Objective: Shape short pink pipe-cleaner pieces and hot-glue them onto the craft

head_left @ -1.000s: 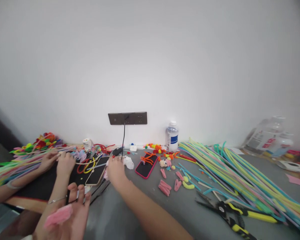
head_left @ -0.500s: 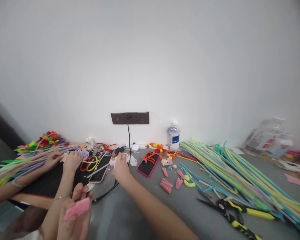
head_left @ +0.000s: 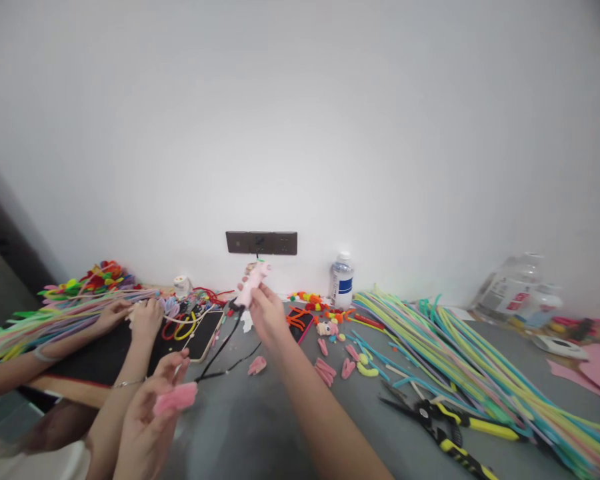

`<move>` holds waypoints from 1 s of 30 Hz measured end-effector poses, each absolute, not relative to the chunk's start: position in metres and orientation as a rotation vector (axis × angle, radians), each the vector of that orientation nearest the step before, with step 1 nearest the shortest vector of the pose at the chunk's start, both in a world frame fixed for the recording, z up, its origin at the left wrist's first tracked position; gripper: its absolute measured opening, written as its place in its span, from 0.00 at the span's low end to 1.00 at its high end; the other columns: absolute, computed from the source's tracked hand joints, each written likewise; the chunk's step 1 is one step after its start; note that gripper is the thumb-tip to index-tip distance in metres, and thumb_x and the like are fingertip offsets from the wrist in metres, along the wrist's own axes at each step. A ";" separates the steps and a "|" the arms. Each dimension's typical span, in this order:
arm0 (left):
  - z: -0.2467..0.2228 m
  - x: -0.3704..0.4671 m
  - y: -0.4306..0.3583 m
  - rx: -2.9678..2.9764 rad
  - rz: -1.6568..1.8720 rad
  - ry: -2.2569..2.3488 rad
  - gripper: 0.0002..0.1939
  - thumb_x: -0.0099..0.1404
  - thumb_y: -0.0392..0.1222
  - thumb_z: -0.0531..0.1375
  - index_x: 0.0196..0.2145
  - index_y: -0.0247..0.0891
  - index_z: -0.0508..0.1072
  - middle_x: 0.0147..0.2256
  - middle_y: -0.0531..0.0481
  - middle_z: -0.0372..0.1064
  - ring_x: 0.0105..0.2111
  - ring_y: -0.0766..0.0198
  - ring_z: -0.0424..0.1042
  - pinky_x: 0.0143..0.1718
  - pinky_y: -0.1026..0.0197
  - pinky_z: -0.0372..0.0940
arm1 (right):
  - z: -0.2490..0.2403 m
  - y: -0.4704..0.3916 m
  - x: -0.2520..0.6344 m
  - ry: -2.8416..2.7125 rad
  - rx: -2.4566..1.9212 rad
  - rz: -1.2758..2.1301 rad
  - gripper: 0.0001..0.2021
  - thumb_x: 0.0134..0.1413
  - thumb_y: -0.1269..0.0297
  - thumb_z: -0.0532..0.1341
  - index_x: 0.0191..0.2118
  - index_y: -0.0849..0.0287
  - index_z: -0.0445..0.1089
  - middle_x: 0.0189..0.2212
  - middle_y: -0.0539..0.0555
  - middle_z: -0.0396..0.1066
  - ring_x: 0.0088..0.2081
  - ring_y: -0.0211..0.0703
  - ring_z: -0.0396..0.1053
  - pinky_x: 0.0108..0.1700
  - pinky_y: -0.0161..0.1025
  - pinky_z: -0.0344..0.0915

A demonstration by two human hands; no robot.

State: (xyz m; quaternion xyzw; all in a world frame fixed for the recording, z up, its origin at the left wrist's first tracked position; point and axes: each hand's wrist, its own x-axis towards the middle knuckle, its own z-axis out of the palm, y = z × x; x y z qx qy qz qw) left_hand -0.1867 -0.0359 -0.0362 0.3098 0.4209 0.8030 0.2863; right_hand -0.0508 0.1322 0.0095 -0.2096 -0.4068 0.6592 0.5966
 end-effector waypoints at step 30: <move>-0.048 -0.054 0.045 1.263 1.596 0.774 0.16 0.45 0.54 0.75 0.25 0.42 0.80 0.27 0.49 0.62 0.30 0.58 0.62 0.31 0.58 0.58 | -0.035 -0.033 0.154 -0.944 -0.643 1.780 0.24 0.58 0.39 0.60 0.36 0.60 0.67 0.13 0.38 0.47 0.14 0.28 0.37 0.18 0.30 0.39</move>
